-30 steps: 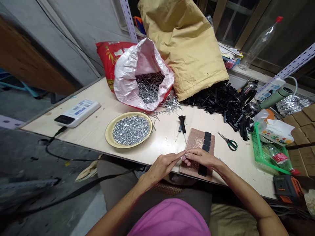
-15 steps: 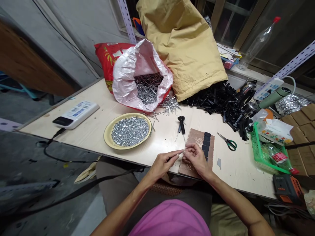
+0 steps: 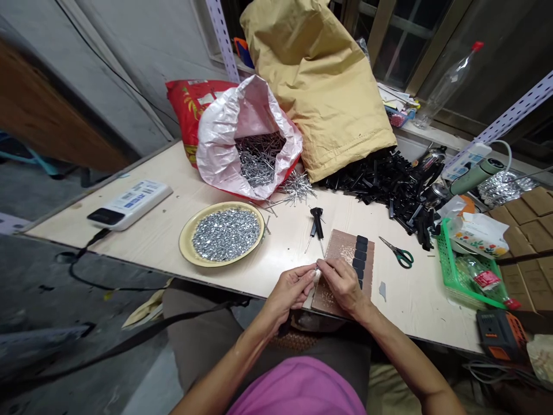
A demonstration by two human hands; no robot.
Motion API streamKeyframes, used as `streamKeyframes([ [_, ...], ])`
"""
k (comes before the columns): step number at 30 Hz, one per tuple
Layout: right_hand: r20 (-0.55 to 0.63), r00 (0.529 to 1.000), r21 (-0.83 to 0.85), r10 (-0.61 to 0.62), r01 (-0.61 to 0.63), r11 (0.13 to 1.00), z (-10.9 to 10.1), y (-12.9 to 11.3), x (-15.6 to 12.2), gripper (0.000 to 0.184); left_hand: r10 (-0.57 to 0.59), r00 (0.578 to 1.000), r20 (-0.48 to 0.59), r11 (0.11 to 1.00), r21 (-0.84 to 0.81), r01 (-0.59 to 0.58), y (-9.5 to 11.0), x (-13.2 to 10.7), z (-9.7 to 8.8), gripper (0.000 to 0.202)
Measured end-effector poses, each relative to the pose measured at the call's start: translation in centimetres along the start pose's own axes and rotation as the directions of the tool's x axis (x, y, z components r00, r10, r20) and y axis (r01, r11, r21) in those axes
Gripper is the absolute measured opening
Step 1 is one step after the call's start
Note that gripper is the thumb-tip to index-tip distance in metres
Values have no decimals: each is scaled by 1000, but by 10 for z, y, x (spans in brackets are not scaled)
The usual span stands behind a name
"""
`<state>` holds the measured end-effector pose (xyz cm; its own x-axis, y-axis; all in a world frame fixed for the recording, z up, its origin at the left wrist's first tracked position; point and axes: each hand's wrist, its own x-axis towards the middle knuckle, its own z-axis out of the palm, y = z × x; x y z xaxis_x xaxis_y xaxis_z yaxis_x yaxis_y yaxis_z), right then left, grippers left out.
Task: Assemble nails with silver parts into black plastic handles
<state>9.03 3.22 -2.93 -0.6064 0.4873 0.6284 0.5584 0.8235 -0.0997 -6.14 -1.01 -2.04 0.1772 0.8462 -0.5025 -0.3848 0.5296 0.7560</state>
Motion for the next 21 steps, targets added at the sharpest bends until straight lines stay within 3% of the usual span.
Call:
streamKeyframes([
  [4, 49, 999, 14, 16, -17, 1000, 2, 7, 3, 24, 32, 995, -91, 999, 20, -30, -1, 10, 7, 76],
  [8, 135, 991, 42, 22, -28, 999, 4, 15, 3, 29, -7, 997, -75, 1000, 29, 9, 5, 20, 8, 63],
  [13, 242, 952, 134, 186, -222, 966, -1, 25, 4, 23, 14, 986, -168, 1000, 1, -14, 10, 24, -5, 67],
  [17, 363, 914, 177, 179, -256, 950, -5, 23, 1, 22, 41, 968, -247, 999, -17, -46, 8, 22, -17, 75],
  [21, 398, 904, 212, 158, -258, 943, -11, 16, 5, 22, 65, 956, -285, 995, -49, -82, 3, 19, -22, 74],
])
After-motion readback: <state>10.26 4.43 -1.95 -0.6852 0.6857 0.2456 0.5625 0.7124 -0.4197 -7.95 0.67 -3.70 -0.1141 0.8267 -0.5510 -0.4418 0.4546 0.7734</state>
